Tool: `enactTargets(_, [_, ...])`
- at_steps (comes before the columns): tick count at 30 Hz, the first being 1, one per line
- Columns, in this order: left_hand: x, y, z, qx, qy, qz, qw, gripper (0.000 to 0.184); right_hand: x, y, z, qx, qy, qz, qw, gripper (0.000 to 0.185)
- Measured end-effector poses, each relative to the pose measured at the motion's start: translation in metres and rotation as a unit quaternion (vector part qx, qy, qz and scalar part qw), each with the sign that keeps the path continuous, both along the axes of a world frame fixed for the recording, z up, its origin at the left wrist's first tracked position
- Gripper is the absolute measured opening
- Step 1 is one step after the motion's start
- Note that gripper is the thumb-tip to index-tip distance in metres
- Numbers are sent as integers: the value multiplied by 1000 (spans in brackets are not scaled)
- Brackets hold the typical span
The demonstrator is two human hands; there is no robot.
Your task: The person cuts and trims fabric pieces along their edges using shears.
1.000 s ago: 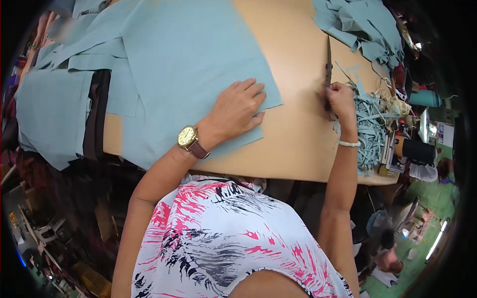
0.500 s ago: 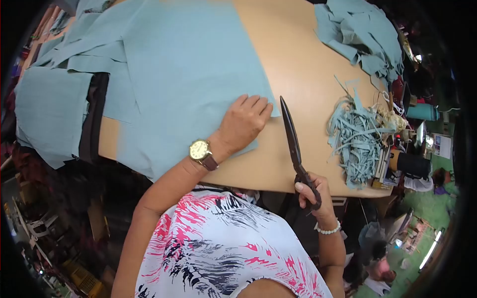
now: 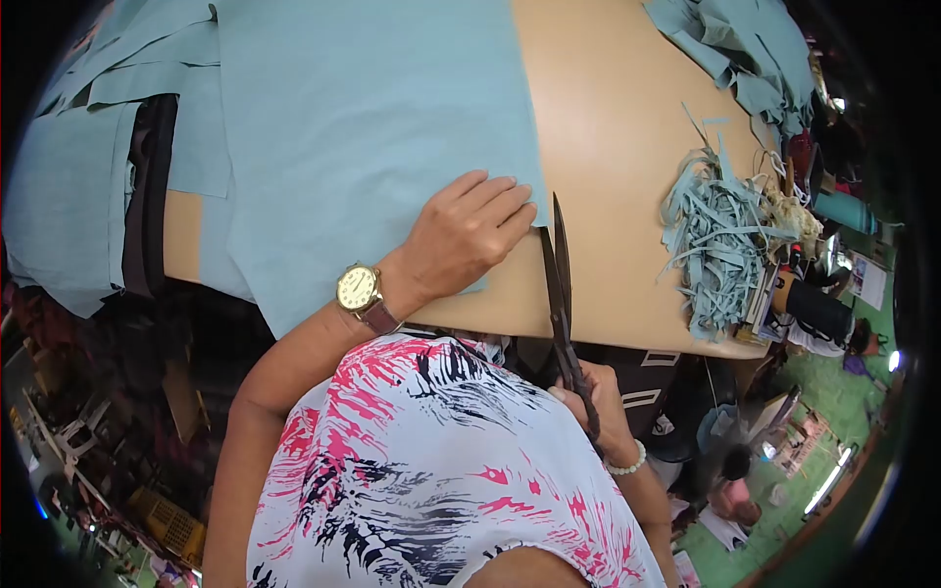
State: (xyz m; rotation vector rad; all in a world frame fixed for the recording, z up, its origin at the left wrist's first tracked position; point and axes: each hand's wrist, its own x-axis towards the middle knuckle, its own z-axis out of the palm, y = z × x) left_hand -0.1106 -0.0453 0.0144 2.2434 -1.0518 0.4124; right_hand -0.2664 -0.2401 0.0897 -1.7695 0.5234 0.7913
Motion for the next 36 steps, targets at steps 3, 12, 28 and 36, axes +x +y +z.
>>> enactTargets(3, [0, 0, 1, 10, -11, -4, 1000, 20, 6, 9, -3, -5, -11, -7, 1000, 33])
enactTargets(12, [-1, 0, 2, 10, -14, -4, 1000, 18, 21, 20, -3, 27, -21, -18, 999, 34])
enactTargets(28, [-1, 0, -2, 10, -32, -4, 999, 20, 7, 18, -9, 4, -6, -44, 999, 31])
enactTargets(36, [-2, 1, -2, -1, -25, 13, 1000, 22, 5, 15, -12, 56, -27, -46, 997, 27])
